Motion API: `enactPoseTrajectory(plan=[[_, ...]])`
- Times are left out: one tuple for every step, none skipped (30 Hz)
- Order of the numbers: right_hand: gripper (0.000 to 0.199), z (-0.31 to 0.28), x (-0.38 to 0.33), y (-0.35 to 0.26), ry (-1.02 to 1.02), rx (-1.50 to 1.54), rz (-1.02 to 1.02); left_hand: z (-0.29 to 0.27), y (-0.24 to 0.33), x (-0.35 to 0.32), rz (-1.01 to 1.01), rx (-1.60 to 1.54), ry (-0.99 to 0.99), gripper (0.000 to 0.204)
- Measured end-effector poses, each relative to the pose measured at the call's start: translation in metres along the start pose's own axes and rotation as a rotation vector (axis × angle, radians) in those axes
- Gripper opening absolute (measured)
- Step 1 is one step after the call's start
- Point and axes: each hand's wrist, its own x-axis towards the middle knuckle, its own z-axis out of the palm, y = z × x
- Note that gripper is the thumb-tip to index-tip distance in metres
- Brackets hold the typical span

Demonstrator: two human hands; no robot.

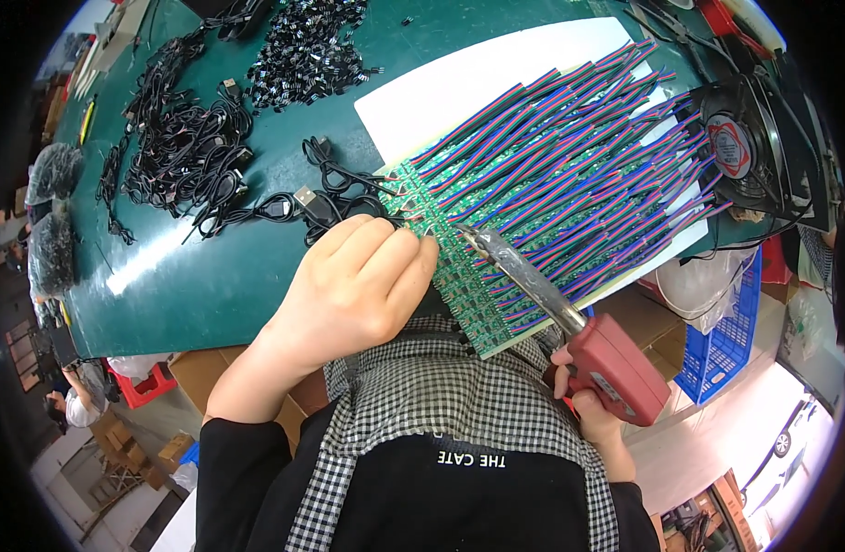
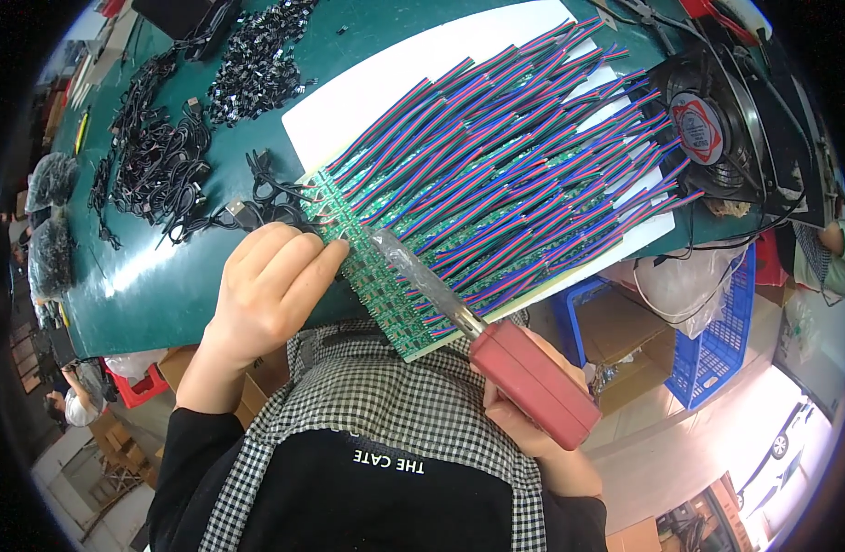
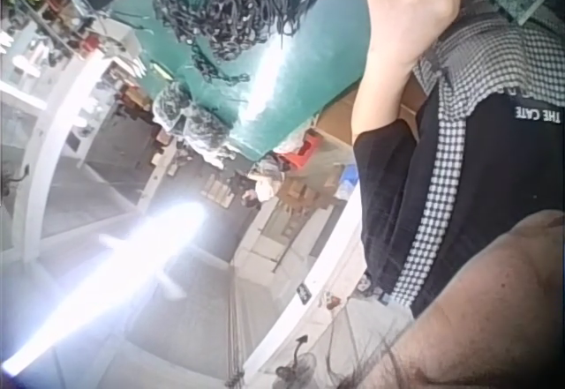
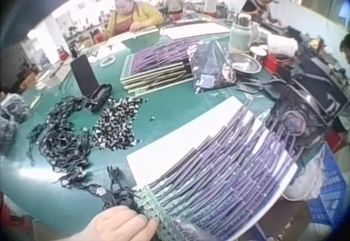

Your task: The person solders wires onto a PCB panel of LED strips using a soldering iron.

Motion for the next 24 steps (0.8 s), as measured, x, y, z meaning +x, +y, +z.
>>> enactPoseTrajectory(plan=[[0.043,0.000,0.000,0.000,-0.006,0.071,-0.034,-0.001,0.002,0.001,0.002,0.002,-0.003,0.028],[0.043,-0.001,0.001,0.000,-0.006,0.075,-0.034,-0.002,0.004,0.003,-0.012,0.014,-0.031,0.028],[0.049,0.000,0.001,-0.002,-0.005,0.170,-0.023,-0.003,0.004,0.003,-0.029,0.024,-0.056,0.028],[0.056,0.000,0.001,-0.003,-0.003,0.265,-0.011,-0.002,0.004,0.003,-0.029,0.023,-0.055,0.028],[0.056,0.000,0.001,-0.002,-0.003,0.265,-0.011,-0.001,0.004,0.004,-0.018,0.052,-0.028,0.026],[0.062,-0.001,0.001,0.000,-0.019,0.285,-0.027,0.000,0.004,0.004,-0.006,0.081,0.000,0.023],[0.067,-0.002,0.002,0.000,-0.035,0.305,-0.042,-0.001,0.005,0.004,-0.005,0.081,0.000,0.023],[0.067,-0.002,0.003,-0.002,-0.033,0.306,-0.042,-0.003,0.007,0.004,-0.033,0.085,-0.038,0.023],[0.068,-0.001,0.005,-0.007,-0.058,0.377,-0.018,-0.005,0.009,0.003,-0.064,0.091,-0.077,0.023],[0.068,-0.001,0.006,-0.010,-0.083,0.449,0.006,-0.005,0.012,0.003,-0.065,0.093,-0.079,0.023],[0.068,0.000,0.007,-0.011,-0.086,0.451,0.006,-0.005,0.015,0.004,-0.110,0.094,-0.032,0.023],[0.068,0.001,0.007,-0.011,-0.073,0.451,0.023,-0.005,0.018,0.004,-0.156,0.095,0.016,0.023],[0.069,0.001,0.007,-0.012,-0.058,0.450,0.040,-0.009,0.019,0.003,-0.158,0.096,0.014,0.023],[0.069,0.001,0.008,-0.011,-0.061,0.451,0.041,-0.014,0.019,0.003,-0.260,-0.043,0.028,0.023],[0.071,-0.001,0.009,-0.010,-0.080,0.488,0.033,-0.017,0.019,0.002,-0.362,-0.183,0.043,0.023],[0.072,-0.001,0.009,-0.009,-0.100,0.525,0.026,-0.016,0.016,0.002,-0.451,-0.151,0.094,0.021],[0.072,0.001,0.010,-0.010,-0.104,0.525,0.027,-0.014,0.009,0.003,-0.475,-0.102,0.096,0.020],[0.069,0.004,0.009,-0.014,-0.071,0.433,0.009,-0.014,0.006,0.005,-0.507,-0.111,0.060,0.019],[0.072,0.006,0.009,-0.016,-0.037,0.341,-0.009,-0.014,0.004,0.007,-0.539,-0.120,0.025,0.019],[0.072,0.006,0.010,-0.016,-0.045,0.342,-0.010,-0.016,0.004,0.008,-0.545,-0.114,0.025,0.019],[0.071,0.005,0.011,-0.015,-0.060,0.343,-0.023,-0.015,0.003,0.009,-0.558,-0.151,-0.001,0.019],[0.070,0.005,0.012,-0.015,-0.074,0.343,-0.036,-0.015,0.003,0.010,-0.570,-0.188,-0.027,0.019],[0.070,0.005,0.012,-0.015,-0.076,0.342,-0.036,-0.015,0.002,0.010,-0.572,-0.188,-0.027,0.019],[0.070,0.006,0.012,-0.017,-0.076,0.344,-0.033,-0.014,0.002,0.010,-0.607,-0.247,-0.029,0.018]])
